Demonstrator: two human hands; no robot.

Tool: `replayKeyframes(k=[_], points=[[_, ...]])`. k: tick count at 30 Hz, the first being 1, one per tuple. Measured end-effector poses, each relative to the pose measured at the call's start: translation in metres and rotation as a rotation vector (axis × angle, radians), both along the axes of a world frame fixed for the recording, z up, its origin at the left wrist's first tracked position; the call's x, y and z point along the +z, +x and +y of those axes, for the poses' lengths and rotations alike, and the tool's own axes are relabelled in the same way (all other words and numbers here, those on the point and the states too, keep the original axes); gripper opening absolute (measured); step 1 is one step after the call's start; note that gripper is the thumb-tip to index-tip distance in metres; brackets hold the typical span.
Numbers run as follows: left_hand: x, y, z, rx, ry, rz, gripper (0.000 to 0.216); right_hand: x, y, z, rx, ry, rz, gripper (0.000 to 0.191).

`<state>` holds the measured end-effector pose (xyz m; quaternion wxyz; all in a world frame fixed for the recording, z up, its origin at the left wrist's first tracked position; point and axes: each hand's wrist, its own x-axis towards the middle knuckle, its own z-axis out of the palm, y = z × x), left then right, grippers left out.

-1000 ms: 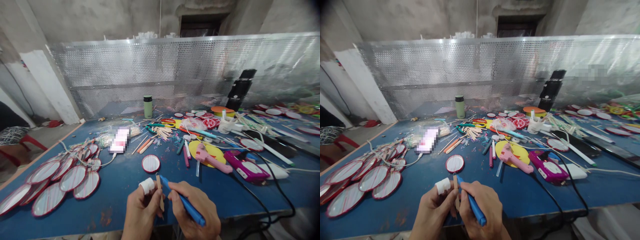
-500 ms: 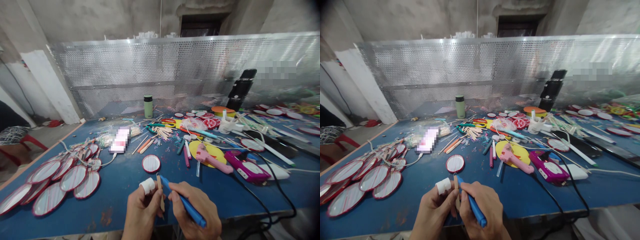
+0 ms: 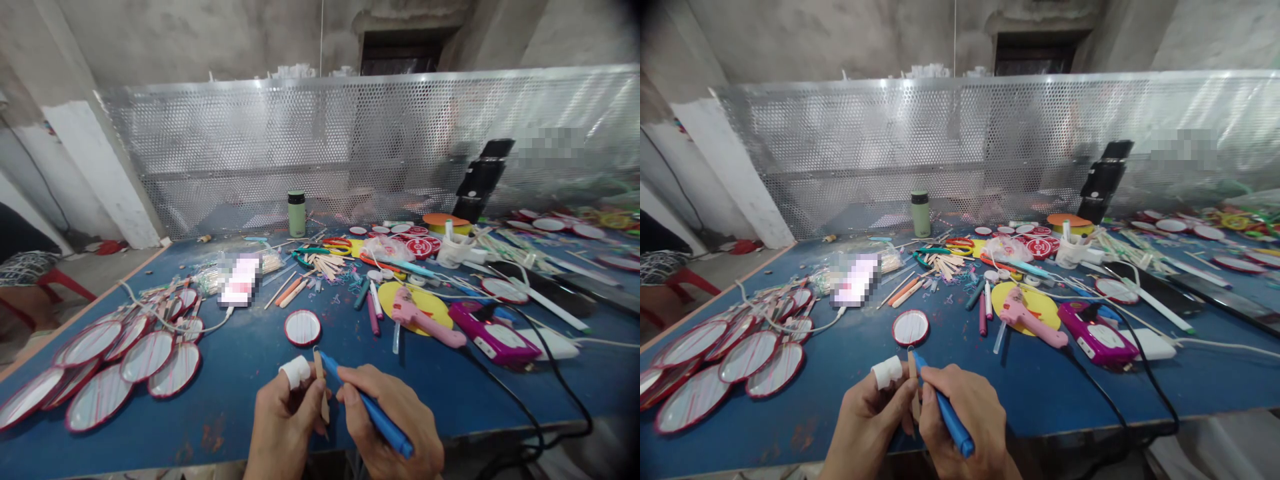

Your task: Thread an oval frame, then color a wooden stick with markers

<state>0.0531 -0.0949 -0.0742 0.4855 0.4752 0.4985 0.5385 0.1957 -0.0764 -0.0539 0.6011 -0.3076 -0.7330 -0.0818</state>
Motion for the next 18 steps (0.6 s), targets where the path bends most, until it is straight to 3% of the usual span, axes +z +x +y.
replayKeyframes(k=[18], points=[[-0.0004,0.0006,-0.0006,-0.012,0.013,-0.010,0.034,0.0011,-0.0003,-0.0001,0.028,-0.012,-0.011,0.016]])
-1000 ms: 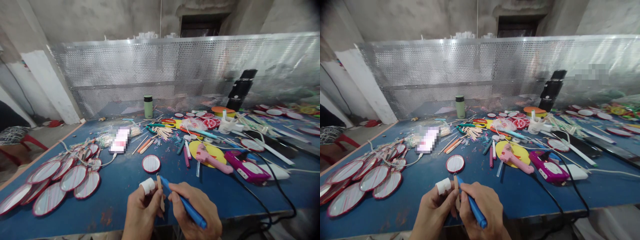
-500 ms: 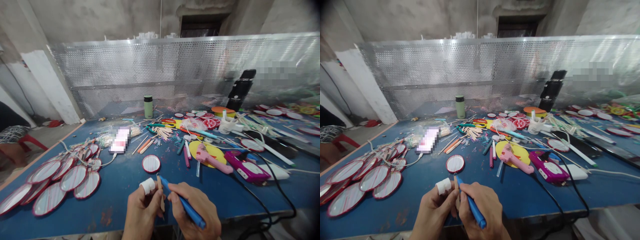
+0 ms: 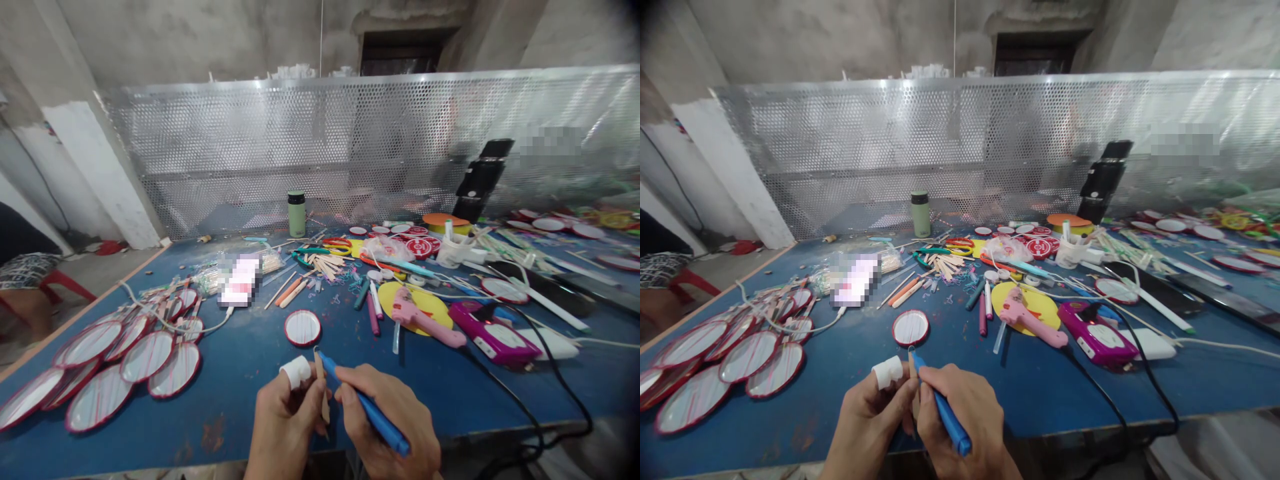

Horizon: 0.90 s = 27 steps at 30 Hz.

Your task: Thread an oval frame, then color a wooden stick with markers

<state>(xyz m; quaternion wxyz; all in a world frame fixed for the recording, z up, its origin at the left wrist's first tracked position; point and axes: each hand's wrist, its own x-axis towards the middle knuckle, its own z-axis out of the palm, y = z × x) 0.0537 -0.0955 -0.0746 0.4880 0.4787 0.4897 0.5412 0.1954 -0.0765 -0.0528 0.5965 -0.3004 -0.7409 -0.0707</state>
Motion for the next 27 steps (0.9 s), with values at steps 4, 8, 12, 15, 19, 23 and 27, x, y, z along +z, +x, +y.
replayKeyframes(k=[4,8,12,15,19,23,27], points=[[0.0000,-0.0002,-0.0003,-0.001,-0.007,-0.017,0.034,-0.0002,-0.0011,-0.0001,-0.005,0.002,0.017,0.017],[-0.0016,-0.0006,0.0007,0.011,0.000,-0.005,0.032,0.0000,-0.0024,-0.0009,-0.028,0.008,0.056,0.015],[-0.0005,-0.0002,0.0007,-0.003,0.004,-0.001,0.032,0.0004,-0.0019,-0.0005,-0.010,0.016,0.019,0.015],[0.0003,0.0001,0.0005,-0.004,0.000,0.006,0.031,0.0012,-0.0017,0.0001,-0.004,0.013,0.023,0.014],[-0.0023,-0.0001,0.0010,-0.004,0.003,0.007,0.030,0.0036,-0.0024,-0.0005,0.018,0.000,0.004,0.016],[-0.0049,-0.0010,0.0010,-0.009,0.006,0.018,0.028,0.0044,-0.0027,-0.0011,0.013,0.020,0.000,0.015],[-0.0039,-0.0011,0.0000,-0.026,0.011,0.026,0.028,0.0016,-0.0020,0.0000,0.005,0.020,-0.002,0.013]])
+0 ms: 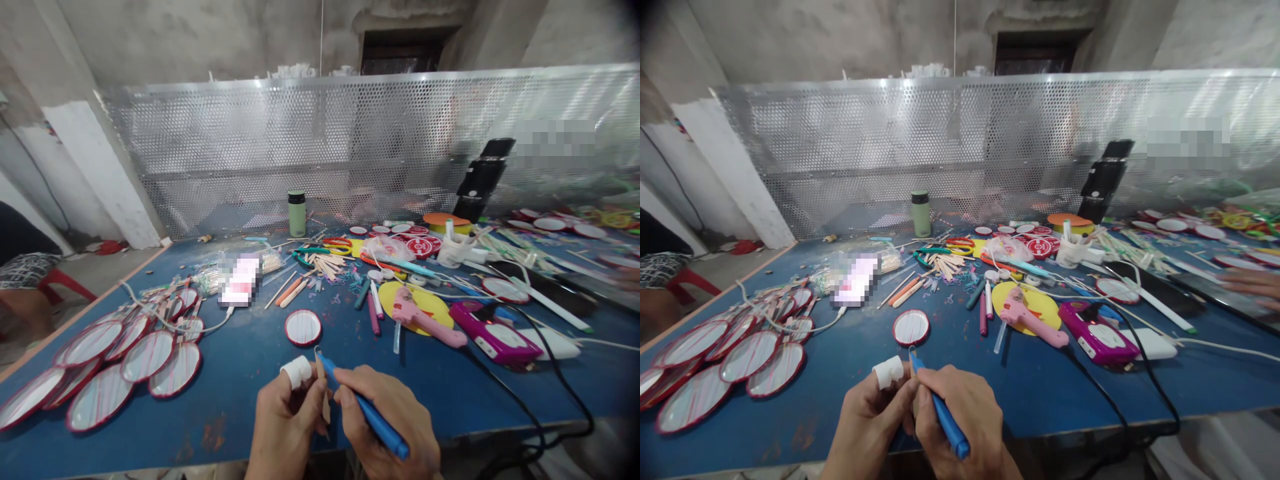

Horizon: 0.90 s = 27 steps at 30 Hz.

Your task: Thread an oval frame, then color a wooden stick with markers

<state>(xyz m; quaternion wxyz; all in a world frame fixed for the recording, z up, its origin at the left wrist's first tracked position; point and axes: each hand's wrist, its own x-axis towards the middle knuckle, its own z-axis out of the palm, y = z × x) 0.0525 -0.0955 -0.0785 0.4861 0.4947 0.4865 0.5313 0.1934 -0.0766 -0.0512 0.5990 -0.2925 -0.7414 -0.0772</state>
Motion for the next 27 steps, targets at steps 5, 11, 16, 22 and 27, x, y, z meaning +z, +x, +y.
replayKeyframes(k=[5,11,16,22,27], points=[[-0.0010,0.0010,0.0002,0.007,-0.016,-0.018,0.031,-0.0020,-0.0001,0.0008,-0.008,-0.007,-0.016,0.011],[-0.0037,-0.0007,0.0011,0.001,-0.005,0.000,0.031,-0.0011,0.0009,-0.0006,0.024,0.016,-0.040,0.012],[-0.0028,-0.0008,0.0007,0.006,-0.005,0.019,0.031,0.0003,0.0018,-0.0002,0.015,-0.006,-0.035,0.013],[-0.0036,-0.0006,0.0009,0.013,-0.004,0.008,0.033,-0.0031,0.0008,0.0010,-0.007,-0.001,-0.021,0.011],[-0.0037,-0.0014,0.0014,0.010,-0.006,0.012,0.034,-0.0023,0.0005,0.0005,0.005,-0.013,0.002,0.014]])
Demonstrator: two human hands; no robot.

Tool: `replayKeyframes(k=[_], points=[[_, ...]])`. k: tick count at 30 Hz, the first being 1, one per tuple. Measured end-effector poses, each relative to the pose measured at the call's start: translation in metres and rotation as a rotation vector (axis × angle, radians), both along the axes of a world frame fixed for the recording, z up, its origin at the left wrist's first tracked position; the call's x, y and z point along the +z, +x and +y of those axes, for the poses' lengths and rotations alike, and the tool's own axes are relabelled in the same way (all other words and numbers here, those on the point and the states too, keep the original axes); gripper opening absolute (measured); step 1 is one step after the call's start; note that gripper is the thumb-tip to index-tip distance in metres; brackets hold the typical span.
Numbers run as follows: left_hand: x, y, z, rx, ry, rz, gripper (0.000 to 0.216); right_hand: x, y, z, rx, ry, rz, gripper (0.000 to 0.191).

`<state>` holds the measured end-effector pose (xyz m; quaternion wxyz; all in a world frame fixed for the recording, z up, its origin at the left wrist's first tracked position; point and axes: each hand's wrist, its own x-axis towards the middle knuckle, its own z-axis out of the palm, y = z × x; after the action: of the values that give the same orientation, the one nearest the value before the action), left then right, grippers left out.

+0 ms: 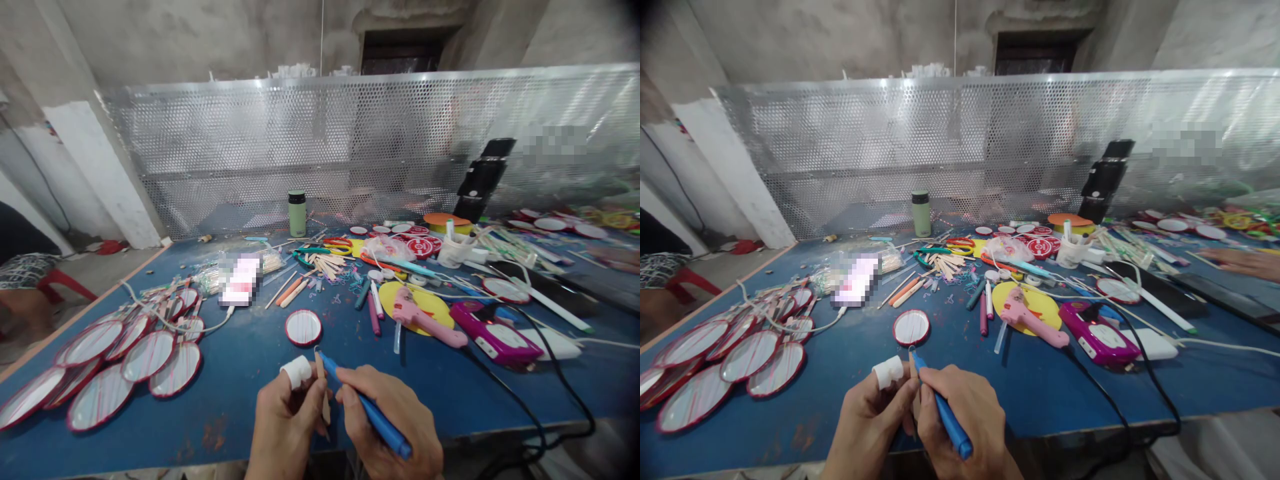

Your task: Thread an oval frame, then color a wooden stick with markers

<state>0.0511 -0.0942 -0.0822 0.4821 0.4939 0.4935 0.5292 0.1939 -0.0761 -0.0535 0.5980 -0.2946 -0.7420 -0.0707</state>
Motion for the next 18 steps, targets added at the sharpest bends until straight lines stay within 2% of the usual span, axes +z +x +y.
replayKeyframes(k=[18], points=[[0.0047,0.0006,-0.0010,0.008,-0.003,-0.018,0.034,0.0004,-0.0001,-0.0015,-0.020,-0.006,0.015,0.013]])
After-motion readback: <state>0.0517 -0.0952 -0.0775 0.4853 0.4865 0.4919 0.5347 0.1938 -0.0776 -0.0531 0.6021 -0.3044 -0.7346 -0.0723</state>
